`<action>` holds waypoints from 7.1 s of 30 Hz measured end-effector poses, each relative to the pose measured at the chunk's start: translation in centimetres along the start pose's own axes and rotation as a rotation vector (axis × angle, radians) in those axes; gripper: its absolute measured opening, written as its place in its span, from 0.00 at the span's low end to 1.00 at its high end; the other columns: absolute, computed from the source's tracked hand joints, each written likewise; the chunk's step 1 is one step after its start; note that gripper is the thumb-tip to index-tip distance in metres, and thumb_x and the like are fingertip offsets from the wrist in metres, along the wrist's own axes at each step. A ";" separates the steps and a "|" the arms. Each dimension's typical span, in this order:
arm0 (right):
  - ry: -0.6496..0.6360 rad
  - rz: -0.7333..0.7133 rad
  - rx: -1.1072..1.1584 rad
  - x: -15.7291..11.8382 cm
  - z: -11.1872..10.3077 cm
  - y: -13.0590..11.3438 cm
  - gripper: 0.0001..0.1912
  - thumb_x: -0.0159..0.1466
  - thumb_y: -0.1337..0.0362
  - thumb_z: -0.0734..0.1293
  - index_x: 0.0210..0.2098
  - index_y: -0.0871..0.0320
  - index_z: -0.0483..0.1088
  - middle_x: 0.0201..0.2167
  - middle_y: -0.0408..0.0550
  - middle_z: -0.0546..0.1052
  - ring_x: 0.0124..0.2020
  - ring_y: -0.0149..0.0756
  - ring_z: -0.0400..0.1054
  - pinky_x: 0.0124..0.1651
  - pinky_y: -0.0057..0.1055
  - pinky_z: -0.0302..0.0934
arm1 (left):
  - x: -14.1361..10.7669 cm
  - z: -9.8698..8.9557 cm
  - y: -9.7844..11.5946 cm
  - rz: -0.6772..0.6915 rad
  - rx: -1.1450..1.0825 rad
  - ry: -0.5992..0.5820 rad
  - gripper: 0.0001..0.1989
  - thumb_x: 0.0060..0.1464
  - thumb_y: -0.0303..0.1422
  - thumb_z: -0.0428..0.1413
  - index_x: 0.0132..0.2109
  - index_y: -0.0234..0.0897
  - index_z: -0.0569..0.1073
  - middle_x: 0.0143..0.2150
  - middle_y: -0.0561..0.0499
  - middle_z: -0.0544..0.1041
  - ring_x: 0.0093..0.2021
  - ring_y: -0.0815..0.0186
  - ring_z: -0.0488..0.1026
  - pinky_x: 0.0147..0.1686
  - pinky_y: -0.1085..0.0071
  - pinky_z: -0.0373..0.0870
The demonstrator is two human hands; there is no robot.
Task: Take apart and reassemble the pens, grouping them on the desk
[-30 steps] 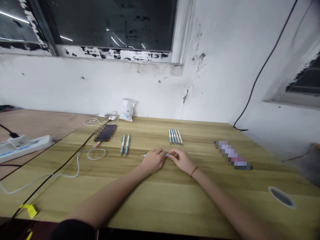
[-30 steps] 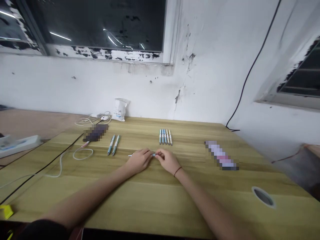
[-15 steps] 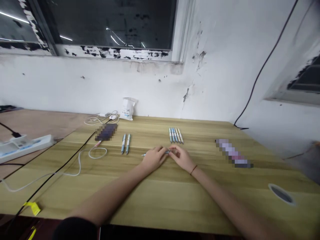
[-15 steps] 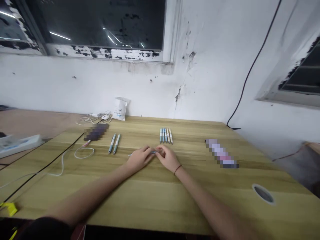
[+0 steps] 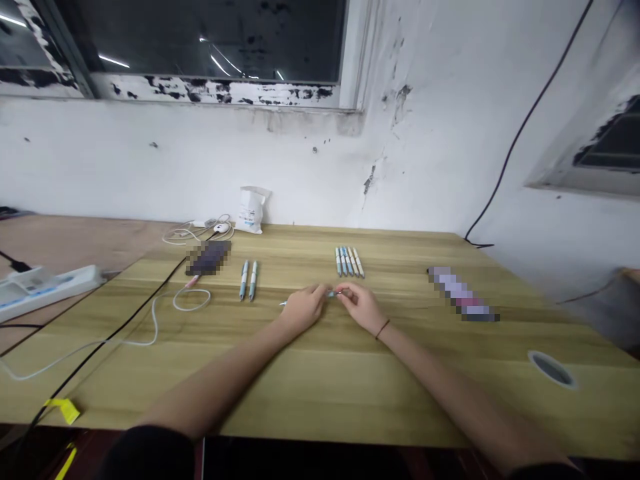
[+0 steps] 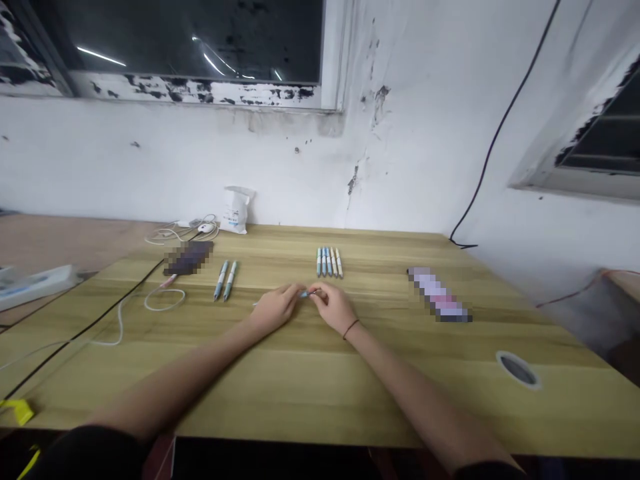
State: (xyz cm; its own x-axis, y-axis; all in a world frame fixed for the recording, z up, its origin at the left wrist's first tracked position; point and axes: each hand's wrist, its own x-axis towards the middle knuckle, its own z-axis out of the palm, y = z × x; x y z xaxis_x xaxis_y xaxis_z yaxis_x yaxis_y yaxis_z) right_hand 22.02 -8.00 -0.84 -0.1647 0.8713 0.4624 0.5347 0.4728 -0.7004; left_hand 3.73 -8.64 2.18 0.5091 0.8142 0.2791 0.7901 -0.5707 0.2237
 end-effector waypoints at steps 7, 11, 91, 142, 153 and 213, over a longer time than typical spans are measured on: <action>-0.002 0.067 0.200 0.2 0.1 0.5 0.10 0.59 0.59 0.62 0.39 0.57 0.67 0.36 0.48 0.75 0.29 0.32 0.69 0.32 0.29 0.65 | -0.1 -0.4 0.3 0.004 0.009 0.001 0.16 0.62 0.37 0.40 0.54 0.47 0.63 0.44 0.50 0.71 0.41 0.65 0.71 0.37 0.73 0.66; -0.012 0.076 0.257 0.2 0.2 0.4 0.11 0.59 0.59 0.63 0.38 0.58 0.67 0.36 0.49 0.75 0.36 0.34 0.70 0.39 0.32 0.66 | -0.1 -0.2 0.3 0.019 0.042 -0.001 0.17 0.62 0.41 0.40 0.55 0.49 0.63 0.42 0.51 0.70 0.39 0.64 0.71 0.34 0.73 0.65; -0.052 0.034 0.125 0.3 -0.9 0.5 0.10 0.61 0.56 0.61 0.36 0.56 0.67 0.26 0.43 0.74 0.23 0.31 0.66 0.28 0.28 0.61 | 0.2 0.7 -1.1 0.229 -0.030 0.199 0.14 0.59 0.25 0.43 0.51 0.39 0.64 0.49 0.47 0.69 0.48 0.64 0.66 0.46 0.68 0.64; -0.195 -0.283 -0.384 0.6 -3.4 -1.3 0.11 0.65 0.61 0.57 0.33 0.55 0.69 0.30 0.48 0.73 0.33 0.37 0.66 0.36 0.32 0.58 | 0.3 0.7 -0.8 0.282 -0.011 0.172 0.12 0.61 0.28 0.44 0.48 0.39 0.67 0.46 0.48 0.70 0.47 0.62 0.66 0.42 0.68 0.62; 0.112 -0.365 -0.616 0.9 -6.2 -0.8 0.09 0.66 0.65 0.57 0.36 0.58 0.69 0.33 0.48 0.74 0.32 0.35 0.68 0.35 0.28 0.57 | 1.2 -2.1 -4.4 0.046 -0.328 0.018 0.22 0.61 0.44 0.39 0.44 0.36 0.71 0.36 0.49 0.75 0.36 0.64 0.70 0.38 0.70 0.63; -0.415 0.183 0.335 1.1 -2.4 -2.0 0.17 0.62 0.53 0.59 0.32 0.61 0.68 0.27 0.46 0.73 0.22 0.26 0.63 0.24 0.24 0.57 | 1.4 -5.5 -3.1 0.009 -1.030 0.200 0.17 0.51 0.42 0.56 0.44 0.35 0.66 0.40 0.47 0.73 0.36 0.65 0.74 0.39 0.66 0.72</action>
State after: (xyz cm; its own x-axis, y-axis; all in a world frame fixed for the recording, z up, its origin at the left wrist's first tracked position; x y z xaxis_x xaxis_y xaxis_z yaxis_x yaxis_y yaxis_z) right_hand 22.75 -8.32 2.29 -0.4423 0.8899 0.1119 0.3044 0.2663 -0.9146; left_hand 0.06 -6.32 7.04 0.3736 0.8304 0.4134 0.0663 -0.4685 0.8810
